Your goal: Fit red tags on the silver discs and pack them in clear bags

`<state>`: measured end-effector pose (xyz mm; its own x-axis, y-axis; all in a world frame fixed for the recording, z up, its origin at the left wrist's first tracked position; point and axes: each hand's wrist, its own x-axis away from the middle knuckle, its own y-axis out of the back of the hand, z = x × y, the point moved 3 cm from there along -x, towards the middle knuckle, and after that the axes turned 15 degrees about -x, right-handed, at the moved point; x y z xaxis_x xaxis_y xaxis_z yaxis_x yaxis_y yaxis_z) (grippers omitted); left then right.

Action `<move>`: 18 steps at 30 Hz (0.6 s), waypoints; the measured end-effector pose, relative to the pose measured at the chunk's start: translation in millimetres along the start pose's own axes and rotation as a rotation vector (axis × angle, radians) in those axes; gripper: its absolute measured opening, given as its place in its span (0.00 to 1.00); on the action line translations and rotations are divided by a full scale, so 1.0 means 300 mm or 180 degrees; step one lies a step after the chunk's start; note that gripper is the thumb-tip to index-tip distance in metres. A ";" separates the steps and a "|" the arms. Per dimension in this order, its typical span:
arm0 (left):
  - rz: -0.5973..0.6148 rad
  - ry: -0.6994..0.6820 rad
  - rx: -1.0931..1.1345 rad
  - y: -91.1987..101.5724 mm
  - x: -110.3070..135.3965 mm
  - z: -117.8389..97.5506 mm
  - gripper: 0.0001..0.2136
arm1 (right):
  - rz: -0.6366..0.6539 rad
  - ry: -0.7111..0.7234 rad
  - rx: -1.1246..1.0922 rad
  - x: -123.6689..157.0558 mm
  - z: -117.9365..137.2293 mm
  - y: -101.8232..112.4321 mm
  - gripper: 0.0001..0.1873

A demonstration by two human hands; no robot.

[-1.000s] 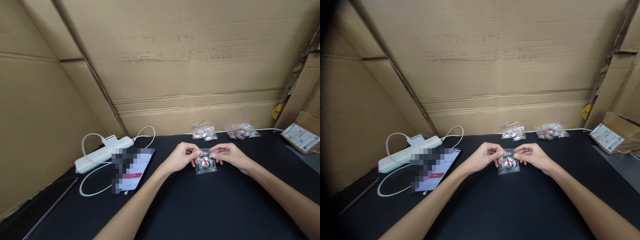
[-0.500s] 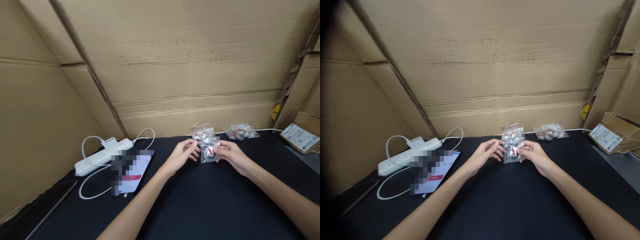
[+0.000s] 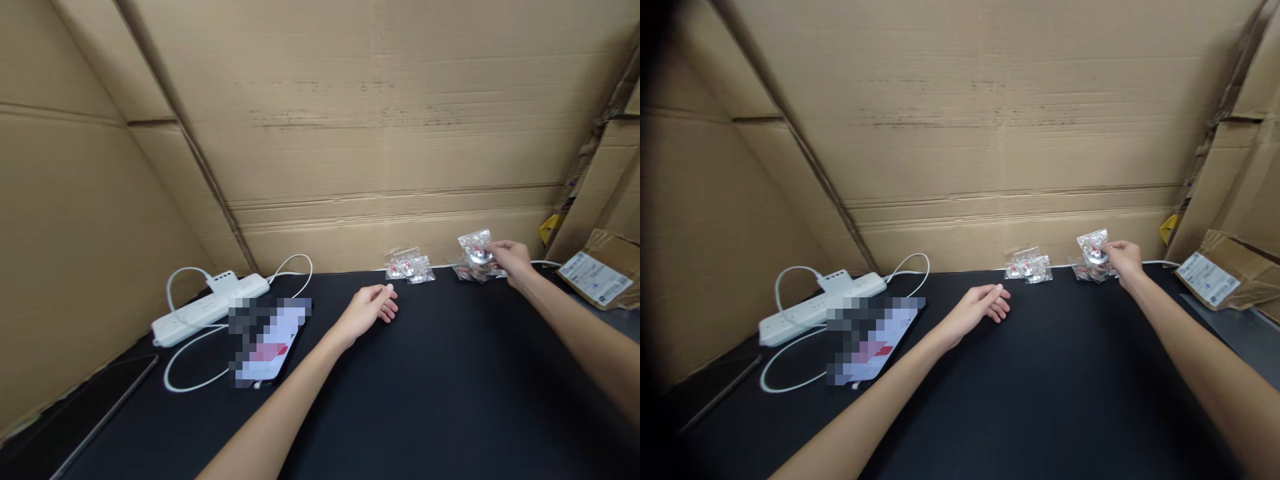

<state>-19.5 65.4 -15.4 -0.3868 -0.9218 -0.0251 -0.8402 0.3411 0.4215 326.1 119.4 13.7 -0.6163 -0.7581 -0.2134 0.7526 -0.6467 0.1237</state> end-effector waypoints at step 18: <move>-0.0032 -0.0103 -0.0113 -0.001 0.003 0.005 0.14 | 0.0010 0.1763 0.2850 0.156 -0.077 -0.057 0.28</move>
<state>-20.3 64.8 -17.0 -0.3911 -0.9185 -0.0586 -0.8303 0.3246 0.4530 289.7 97.0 -20.9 -0.2525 -0.7615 -0.5970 0.1688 -0.6422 0.7477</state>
